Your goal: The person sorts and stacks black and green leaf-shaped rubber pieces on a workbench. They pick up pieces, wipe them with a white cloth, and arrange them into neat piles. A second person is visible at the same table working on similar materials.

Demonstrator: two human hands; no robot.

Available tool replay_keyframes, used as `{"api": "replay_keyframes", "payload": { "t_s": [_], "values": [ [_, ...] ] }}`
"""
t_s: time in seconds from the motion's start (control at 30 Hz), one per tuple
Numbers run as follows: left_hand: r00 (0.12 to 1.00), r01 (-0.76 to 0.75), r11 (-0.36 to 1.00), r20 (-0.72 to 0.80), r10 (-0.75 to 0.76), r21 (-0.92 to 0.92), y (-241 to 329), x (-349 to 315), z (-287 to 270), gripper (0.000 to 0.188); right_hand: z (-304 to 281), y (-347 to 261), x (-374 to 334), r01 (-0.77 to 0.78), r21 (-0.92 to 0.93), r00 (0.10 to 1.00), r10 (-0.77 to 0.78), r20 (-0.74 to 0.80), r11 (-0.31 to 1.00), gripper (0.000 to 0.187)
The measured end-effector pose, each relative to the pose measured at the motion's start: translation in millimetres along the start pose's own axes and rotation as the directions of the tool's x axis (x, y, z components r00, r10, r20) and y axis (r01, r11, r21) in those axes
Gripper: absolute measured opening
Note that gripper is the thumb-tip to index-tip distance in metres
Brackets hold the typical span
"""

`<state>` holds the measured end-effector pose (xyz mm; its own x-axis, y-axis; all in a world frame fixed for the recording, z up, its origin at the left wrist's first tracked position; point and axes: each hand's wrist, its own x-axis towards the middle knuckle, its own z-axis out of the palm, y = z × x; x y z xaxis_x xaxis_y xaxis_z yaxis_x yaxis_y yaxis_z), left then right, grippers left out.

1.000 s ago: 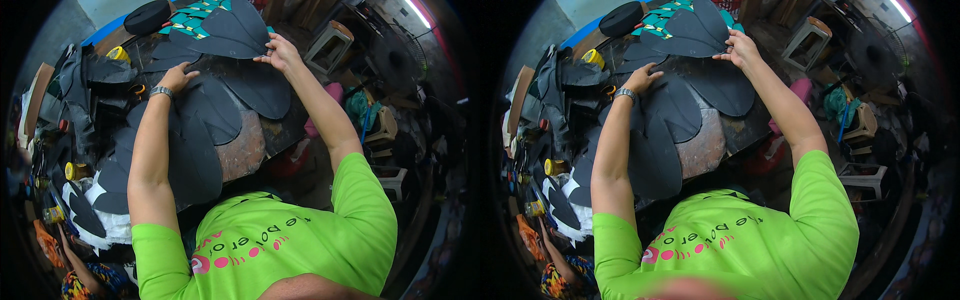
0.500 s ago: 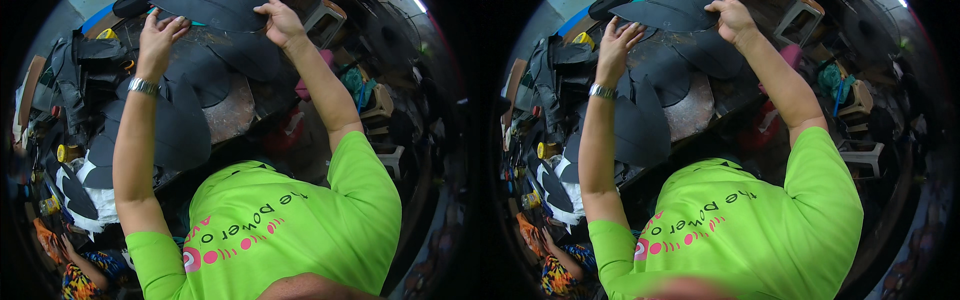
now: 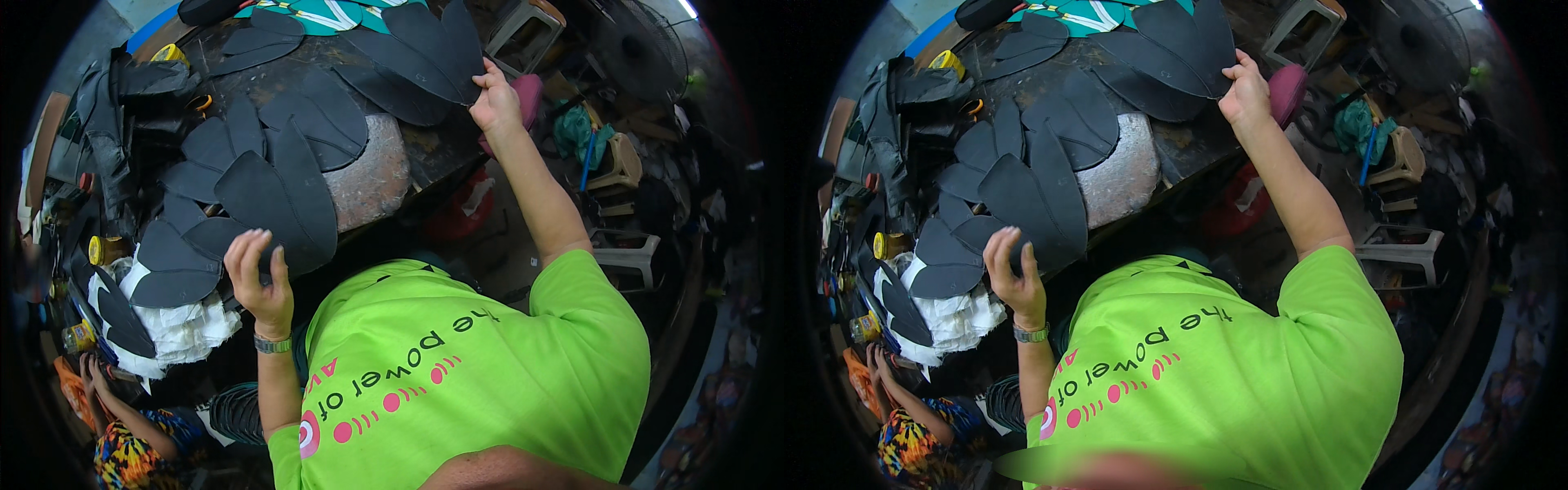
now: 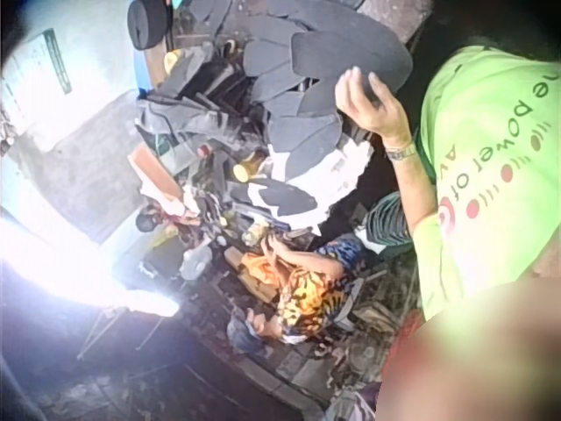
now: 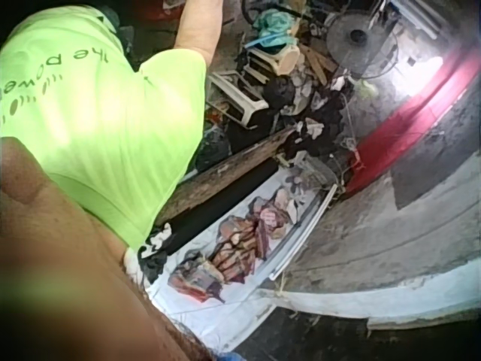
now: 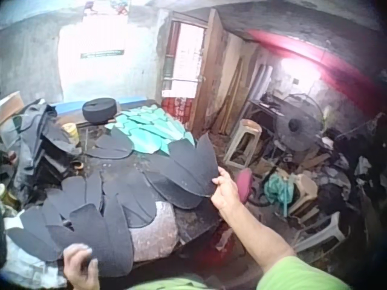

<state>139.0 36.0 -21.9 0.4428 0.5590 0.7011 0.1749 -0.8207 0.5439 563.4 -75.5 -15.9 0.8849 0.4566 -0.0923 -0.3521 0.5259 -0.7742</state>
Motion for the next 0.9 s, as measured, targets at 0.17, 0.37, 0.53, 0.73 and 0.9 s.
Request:
{"api": "replay_keyframes", "payload": {
  "t_s": [0.17,0.37,0.53,0.73,0.9],
  "values": [
    [0.997,0.007,0.983,-0.072,0.006,0.181,-20.5,-27.4,4.3,0.026,0.6,6.4,-6.9,-0.080,-0.616,0.996,0.084,-0.022,0.784,0.060],
    [0.994,0.032,0.963,-0.108,-0.003,0.266,-28.5,-29.8,12.0,0.023,36.2,-10.9,45.6,0.673,-0.715,0.736,-0.263,0.624,0.190,0.059],
    [0.998,0.063,0.935,-0.034,-0.055,0.350,-28.5,-32.0,12.5,0.025,93.4,35.8,152.2,0.706,-0.695,0.698,-0.037,0.715,-0.136,0.054],
    [0.998,0.061,0.917,-0.007,-0.063,0.395,-28.2,-31.6,12.2,0.030,149.2,104.4,251.7,0.500,-0.736,0.840,0.050,0.540,-0.455,0.074],
    [0.992,0.118,0.910,-0.012,-0.124,0.397,-26.9,-34.5,12.3,0.031,158.7,130.1,278.5,0.523,-0.649,0.831,0.160,0.533,-0.553,0.060]
  ]
}}
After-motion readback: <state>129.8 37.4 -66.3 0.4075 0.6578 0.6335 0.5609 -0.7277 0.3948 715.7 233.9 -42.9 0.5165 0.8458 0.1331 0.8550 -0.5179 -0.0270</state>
